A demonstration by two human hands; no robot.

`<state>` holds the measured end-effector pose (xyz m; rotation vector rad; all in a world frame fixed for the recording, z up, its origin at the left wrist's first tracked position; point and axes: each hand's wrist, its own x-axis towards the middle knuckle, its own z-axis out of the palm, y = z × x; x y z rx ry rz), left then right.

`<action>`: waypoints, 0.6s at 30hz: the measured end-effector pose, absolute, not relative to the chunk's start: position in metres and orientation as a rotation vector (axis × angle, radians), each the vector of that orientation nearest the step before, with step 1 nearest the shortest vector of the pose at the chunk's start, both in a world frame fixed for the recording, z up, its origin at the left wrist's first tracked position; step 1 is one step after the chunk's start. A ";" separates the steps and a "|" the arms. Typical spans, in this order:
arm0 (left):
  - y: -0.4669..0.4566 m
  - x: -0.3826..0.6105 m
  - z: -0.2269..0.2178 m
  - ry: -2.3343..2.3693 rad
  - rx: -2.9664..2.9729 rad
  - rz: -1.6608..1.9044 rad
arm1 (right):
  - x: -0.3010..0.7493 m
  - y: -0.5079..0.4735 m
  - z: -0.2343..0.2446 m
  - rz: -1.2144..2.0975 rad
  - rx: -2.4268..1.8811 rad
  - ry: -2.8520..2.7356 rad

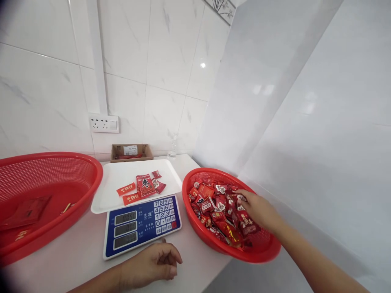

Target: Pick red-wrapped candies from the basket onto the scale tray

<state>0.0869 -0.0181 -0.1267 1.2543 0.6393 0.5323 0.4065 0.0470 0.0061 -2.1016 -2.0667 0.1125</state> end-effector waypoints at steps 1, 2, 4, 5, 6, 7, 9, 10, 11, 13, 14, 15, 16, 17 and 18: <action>-0.018 0.087 -0.126 0.641 1.255 0.529 | 0.410 0.049 0.009 0.094 -2.109 -2.017; -0.018 0.086 -0.125 0.641 1.253 0.527 | 0.412 0.050 0.012 0.083 -2.113 -1.970; -0.018 0.086 -0.123 0.639 1.248 0.528 | 0.413 0.052 0.017 0.087 -2.102 -1.899; -0.018 0.086 -0.123 0.636 1.242 0.531 | 0.412 0.051 0.018 0.103 -2.087 -1.881; -0.018 0.086 -0.124 0.633 1.237 0.535 | 0.409 0.050 0.018 0.128 -2.070 -1.876; -0.018 0.086 -0.124 0.630 1.235 0.537 | 0.404 0.048 0.018 0.165 -2.043 -1.890; -0.018 0.086 -0.125 0.626 1.227 0.541 | 0.387 0.042 0.016 0.261 -1.941 -1.990; -0.018 0.086 -0.126 0.626 1.224 0.540 | 0.377 0.039 0.014 0.318 -1.879 -2.076; -0.018 0.086 -0.126 0.626 1.224 0.538 | 0.366 0.036 0.011 0.382 -1.816 -2.178; -0.018 0.086 -0.126 0.628 1.227 0.535 | 0.344 0.032 0.004 0.529 -1.765 -2.394; -0.018 0.086 -0.125 0.630 1.234 0.534 | 0.335 0.032 0.000 0.596 -1.758 -2.485; -0.018 0.086 -0.125 0.633 1.244 0.533 | 0.328 0.033 -0.006 0.641 -1.744 -2.574; -0.018 0.085 -0.126 0.640 1.252 0.533 | 0.323 0.035 -0.011 0.651 -1.729 -2.651; -0.018 0.085 -0.126 0.646 1.259 0.533 | 0.319 0.038 -0.017 0.621 -1.706 -2.718; -0.018 0.085 -0.127 0.653 1.266 0.534 | 0.318 0.041 -0.023 0.551 -1.675 -2.775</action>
